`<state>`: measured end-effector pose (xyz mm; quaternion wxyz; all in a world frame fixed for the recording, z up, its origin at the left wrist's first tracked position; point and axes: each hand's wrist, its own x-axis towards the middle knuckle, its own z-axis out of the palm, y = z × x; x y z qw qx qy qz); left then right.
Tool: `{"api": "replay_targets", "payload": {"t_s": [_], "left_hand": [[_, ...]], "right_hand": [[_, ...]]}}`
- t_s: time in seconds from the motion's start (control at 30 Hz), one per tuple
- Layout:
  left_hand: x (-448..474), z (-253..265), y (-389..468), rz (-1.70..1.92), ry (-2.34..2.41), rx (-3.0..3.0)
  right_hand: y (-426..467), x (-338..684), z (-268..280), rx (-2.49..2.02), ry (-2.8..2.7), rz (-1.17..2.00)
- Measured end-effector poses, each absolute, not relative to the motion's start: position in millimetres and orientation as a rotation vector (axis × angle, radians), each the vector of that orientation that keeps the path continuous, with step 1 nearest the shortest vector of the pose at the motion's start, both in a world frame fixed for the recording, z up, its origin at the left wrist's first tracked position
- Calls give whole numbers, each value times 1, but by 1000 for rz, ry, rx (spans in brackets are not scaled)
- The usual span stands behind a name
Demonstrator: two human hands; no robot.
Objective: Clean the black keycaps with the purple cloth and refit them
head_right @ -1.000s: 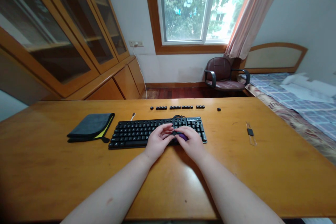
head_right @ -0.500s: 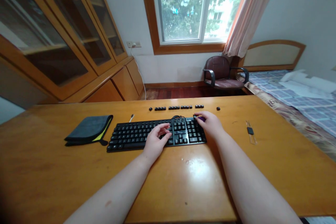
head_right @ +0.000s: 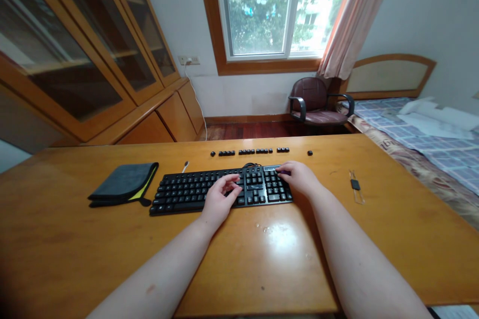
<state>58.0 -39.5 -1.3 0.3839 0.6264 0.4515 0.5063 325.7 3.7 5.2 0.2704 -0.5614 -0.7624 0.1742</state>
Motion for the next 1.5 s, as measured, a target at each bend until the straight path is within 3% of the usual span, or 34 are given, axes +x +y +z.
{"api": "replay_targets", "payload": {"t_s": [1.5], "left_hand": [[57,-1,-40,1275,1168,1664]], "right_hand": [[-7,309,23,-1788,-2244,194]]}}
